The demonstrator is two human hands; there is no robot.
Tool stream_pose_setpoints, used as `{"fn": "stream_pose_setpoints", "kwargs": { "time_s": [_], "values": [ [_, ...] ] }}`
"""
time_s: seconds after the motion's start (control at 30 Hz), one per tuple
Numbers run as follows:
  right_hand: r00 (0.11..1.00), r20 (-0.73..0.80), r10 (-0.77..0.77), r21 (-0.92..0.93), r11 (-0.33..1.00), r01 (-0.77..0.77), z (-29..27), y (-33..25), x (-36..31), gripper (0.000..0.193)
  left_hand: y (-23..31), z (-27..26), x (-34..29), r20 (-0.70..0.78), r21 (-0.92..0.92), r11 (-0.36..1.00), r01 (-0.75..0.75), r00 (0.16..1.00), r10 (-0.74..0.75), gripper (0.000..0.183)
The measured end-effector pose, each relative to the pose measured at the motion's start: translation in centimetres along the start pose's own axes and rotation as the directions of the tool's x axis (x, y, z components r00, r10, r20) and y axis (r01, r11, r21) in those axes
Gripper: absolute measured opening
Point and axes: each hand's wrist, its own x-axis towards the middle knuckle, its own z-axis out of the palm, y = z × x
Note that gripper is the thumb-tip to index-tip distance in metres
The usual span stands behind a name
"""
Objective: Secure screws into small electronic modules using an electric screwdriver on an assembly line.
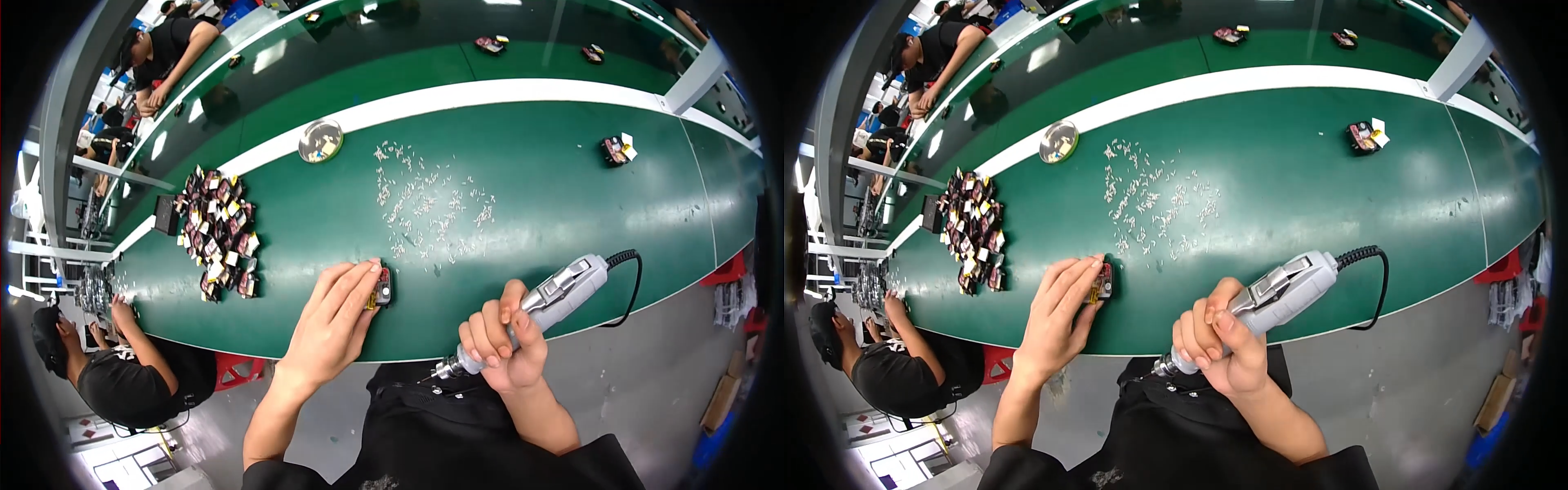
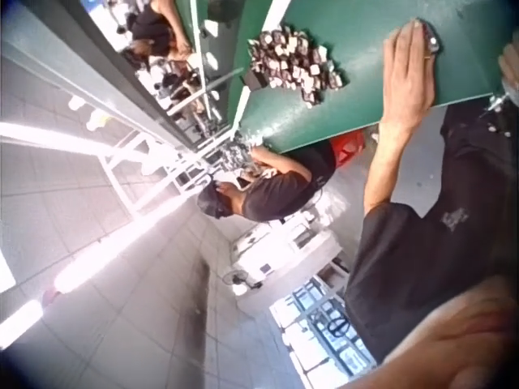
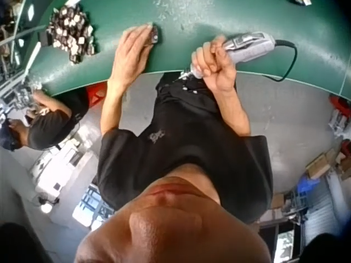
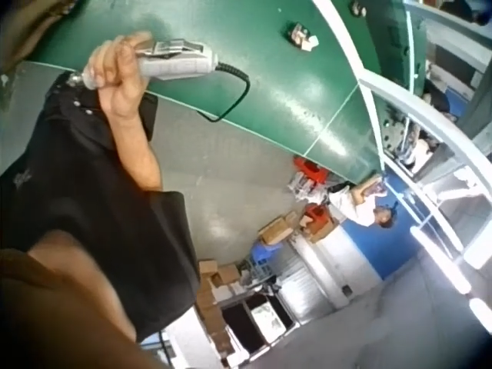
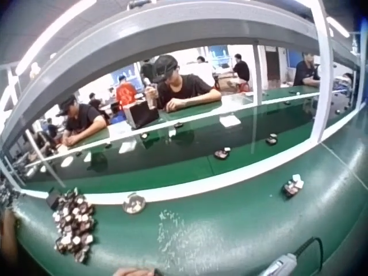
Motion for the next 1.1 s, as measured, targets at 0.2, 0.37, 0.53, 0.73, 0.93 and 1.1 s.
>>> {"fn": "stream_pose_setpoints", "kwargs": {
  "time_s": [0.2, 0.37, 0.53, 0.73, 0.93, 1.1],
  "values": [
    [0.999, -0.043, 0.008, -0.073, 0.997, -0.011, 0.3, 0.6, -0.1, 0.014, 1.6, 1.2, -3.6, -0.039, -0.069, 0.995, 0.074, 0.996, -0.077, 0.057],
    [0.996, -0.086, -0.008, -0.123, 0.992, -0.002, 0.9, 0.9, -0.6, 0.017, 1.9, 1.7, -3.7, -0.131, -0.021, 0.999, 0.048, 0.99, -0.05, 0.037],
    [0.991, -0.131, -0.004, -0.144, 0.989, -0.015, 1.5, 1.1, -1.7, 0.016, 2.4, 1.9, -3.2, -0.18, 0.076, 0.996, 0.05, 0.983, -0.036, 0.028],
    [0.985, -0.15, 0.086, -0.115, 0.988, -0.104, 2.4, 2.5, -3.4, 0.006, 2.2, 2.8, -3.3, -0.157, 0.209, 0.975, -0.071, 0.982, 0.106, 0.03],
    [0.954, -0.262, 0.148, -0.109, 0.977, -0.182, 3.7, 4.4, -4.8, 0.006, 4.3, 3.3, -3.6, -0.129, 0.186, 0.966, -0.177, 0.971, 0.203, 0.026],
    [0.925, -0.353, 0.139, -0.143, 0.969, -0.201, 3.7, 5.5, -5.6, 0.008, 4.2, 4.1, -3.8, -0.175, 0.121, 0.972, -0.2, 0.96, 0.219, 0.029]
  ]
}}
